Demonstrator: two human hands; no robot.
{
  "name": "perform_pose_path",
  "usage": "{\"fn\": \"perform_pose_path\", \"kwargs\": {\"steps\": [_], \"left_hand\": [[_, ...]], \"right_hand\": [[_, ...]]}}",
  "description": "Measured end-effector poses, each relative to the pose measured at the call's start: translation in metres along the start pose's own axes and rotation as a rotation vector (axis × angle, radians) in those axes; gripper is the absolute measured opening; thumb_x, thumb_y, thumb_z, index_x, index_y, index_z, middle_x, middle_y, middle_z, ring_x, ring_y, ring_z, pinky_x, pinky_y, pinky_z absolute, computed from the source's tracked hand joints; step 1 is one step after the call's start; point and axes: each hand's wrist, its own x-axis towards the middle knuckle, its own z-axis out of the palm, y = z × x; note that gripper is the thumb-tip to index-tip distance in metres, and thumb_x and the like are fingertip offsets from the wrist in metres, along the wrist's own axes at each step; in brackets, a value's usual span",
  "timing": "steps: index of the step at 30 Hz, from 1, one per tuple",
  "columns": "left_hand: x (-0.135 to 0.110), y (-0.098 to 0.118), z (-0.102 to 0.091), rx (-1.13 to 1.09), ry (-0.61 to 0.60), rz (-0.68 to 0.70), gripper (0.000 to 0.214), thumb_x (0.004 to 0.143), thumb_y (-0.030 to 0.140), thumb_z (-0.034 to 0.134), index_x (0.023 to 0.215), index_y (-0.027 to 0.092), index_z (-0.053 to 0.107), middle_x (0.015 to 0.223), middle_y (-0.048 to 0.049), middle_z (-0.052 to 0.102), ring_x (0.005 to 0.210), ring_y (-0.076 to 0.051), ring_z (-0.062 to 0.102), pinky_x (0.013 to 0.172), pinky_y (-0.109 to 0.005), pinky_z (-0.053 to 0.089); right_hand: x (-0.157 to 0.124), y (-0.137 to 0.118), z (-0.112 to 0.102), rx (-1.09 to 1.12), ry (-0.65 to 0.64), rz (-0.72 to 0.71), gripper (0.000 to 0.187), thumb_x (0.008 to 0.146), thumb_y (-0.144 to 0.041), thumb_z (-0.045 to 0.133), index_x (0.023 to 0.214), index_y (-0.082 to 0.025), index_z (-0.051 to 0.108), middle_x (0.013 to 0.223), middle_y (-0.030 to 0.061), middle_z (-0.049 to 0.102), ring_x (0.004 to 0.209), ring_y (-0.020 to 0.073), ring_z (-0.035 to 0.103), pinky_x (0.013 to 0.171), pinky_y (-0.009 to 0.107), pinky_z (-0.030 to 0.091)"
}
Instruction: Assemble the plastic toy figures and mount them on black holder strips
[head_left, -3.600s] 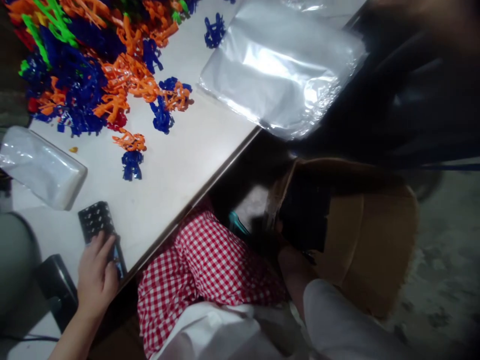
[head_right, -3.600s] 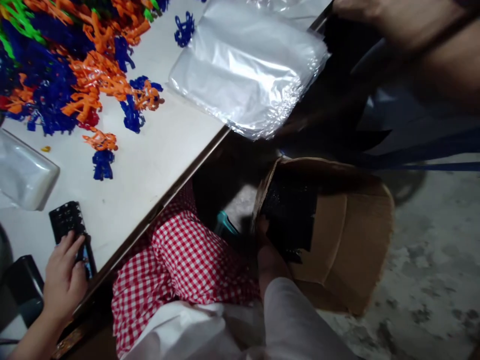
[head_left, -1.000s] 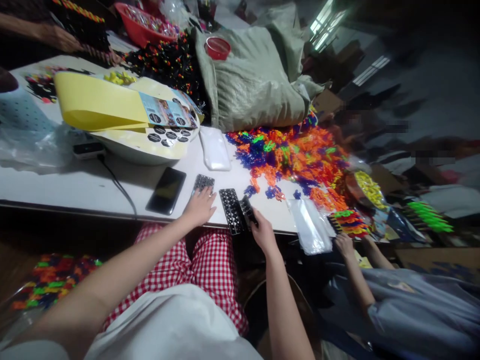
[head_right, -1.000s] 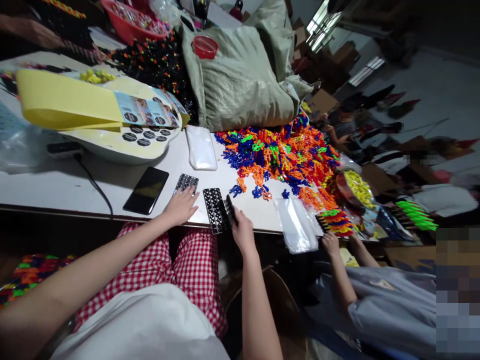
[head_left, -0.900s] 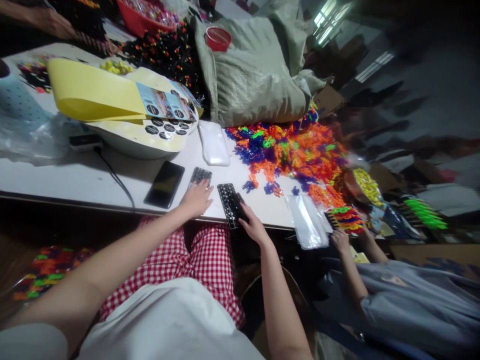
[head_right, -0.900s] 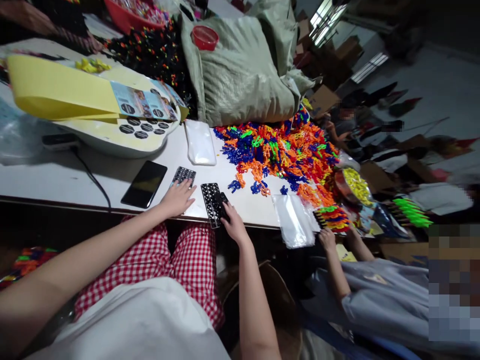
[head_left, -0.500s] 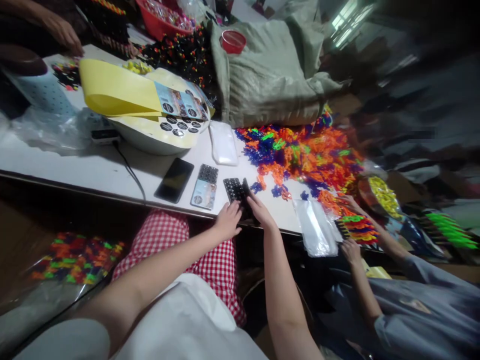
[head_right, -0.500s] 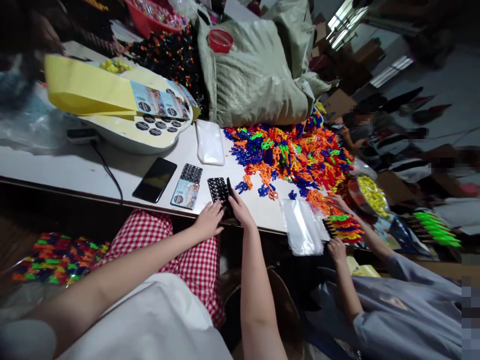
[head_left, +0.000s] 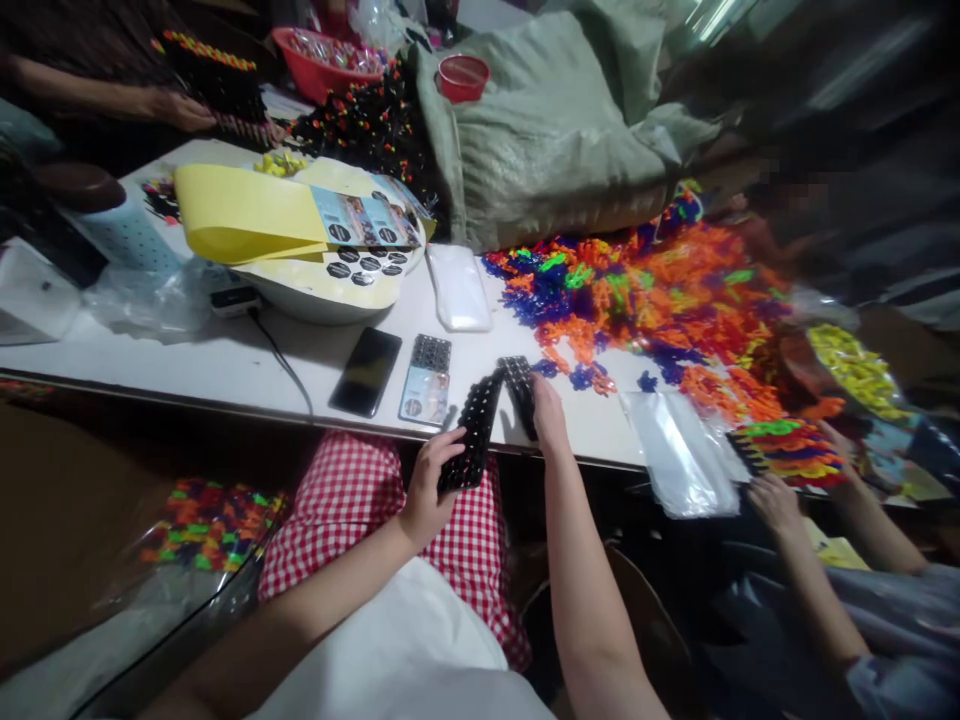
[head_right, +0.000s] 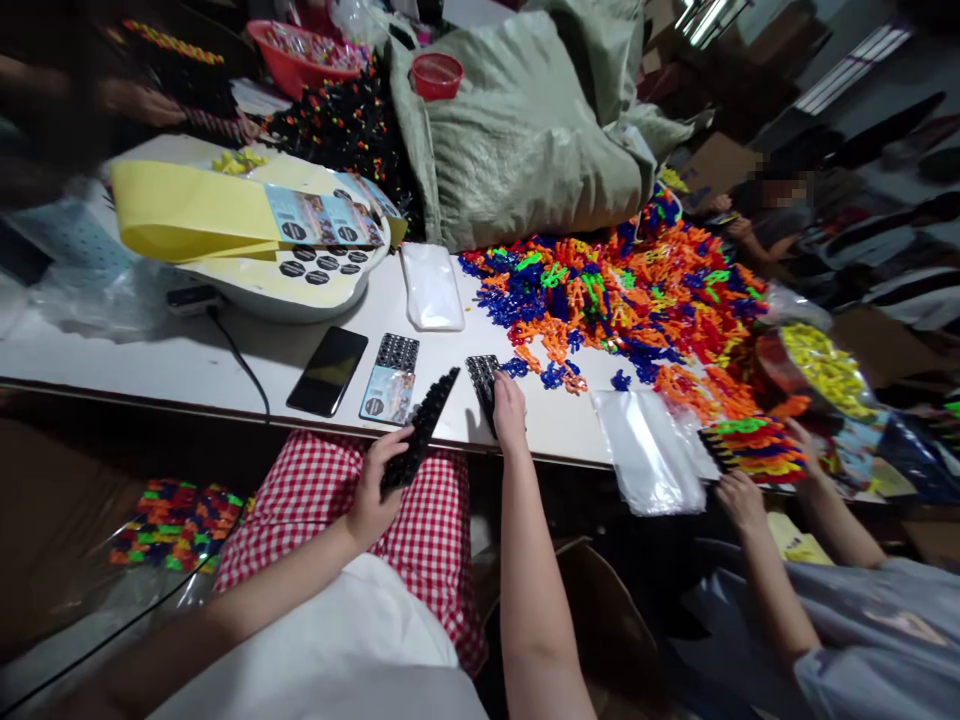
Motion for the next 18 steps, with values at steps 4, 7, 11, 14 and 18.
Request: {"fn": "perform_pose_path", "kwargs": {"steps": [4,7,11,14,18], "left_hand": [[0.011,0.008,0.007,0.018,-0.141,0.056,0.042,0.080,0.012,0.042,0.121,0.022,0.037,0.131,-0.0124,0.044,0.126,-0.023,0.039,0.103,-0.047,0.036],[0.026,0.006,0.009,0.116,-0.475,0.099,0.058,0.074,0.007,0.042,0.130,0.019,0.033,0.141,-0.0110,0.035,0.134,-0.021,0.027,0.111,-0.044,0.025],[0.061,-0.011,-0.009,0.418,-0.694,0.046,0.062,0.083,0.017,0.037,0.141,0.016,0.017,0.150,-0.0081,0.017,0.138,-0.021,0.013,0.115,-0.044,0.011],[0.082,-0.037,-0.019,0.688,-0.637,-0.132,0.054,0.091,0.031,0.026,0.139,0.007,0.024,0.148,-0.0144,0.020,0.138,-0.024,0.014,0.113,-0.044,0.013],[0.082,-0.062,-0.015,0.904,-0.607,-0.154,0.060,0.090,0.038,0.030,0.135,-0.001,0.031,0.144,-0.0223,0.024,0.136,-0.029,0.018,0.112,-0.044,0.016]], "right_hand": [[-0.061,-0.035,0.021,0.564,-0.250,0.093,0.084,0.077,-0.072,-0.003,0.140,-0.025,0.029,0.139,0.0073,0.041,0.122,0.0259,0.045,0.099,0.045,0.035],[-0.090,-0.045,0.027,0.756,-0.355,0.246,0.088,0.078,-0.071,0.003,0.130,-0.014,0.046,0.128,0.0149,0.052,0.117,0.0312,0.049,0.096,0.048,0.039],[-0.075,-0.036,0.016,0.609,-0.136,0.286,0.075,0.080,-0.064,0.028,0.141,-0.021,0.026,0.128,0.0118,0.052,0.112,0.0289,0.053,0.091,0.048,0.044],[-0.053,-0.032,0.020,0.205,-0.077,0.094,0.075,0.074,-0.051,0.053,0.140,-0.027,0.027,0.144,0.0069,0.033,0.127,0.0267,0.037,0.103,0.045,0.033],[-0.036,-0.036,0.053,-0.305,-0.092,-0.055,0.068,0.074,-0.040,0.056,0.136,-0.020,0.038,0.149,0.0100,0.020,0.134,0.0318,0.022,0.107,0.050,0.021]]}}
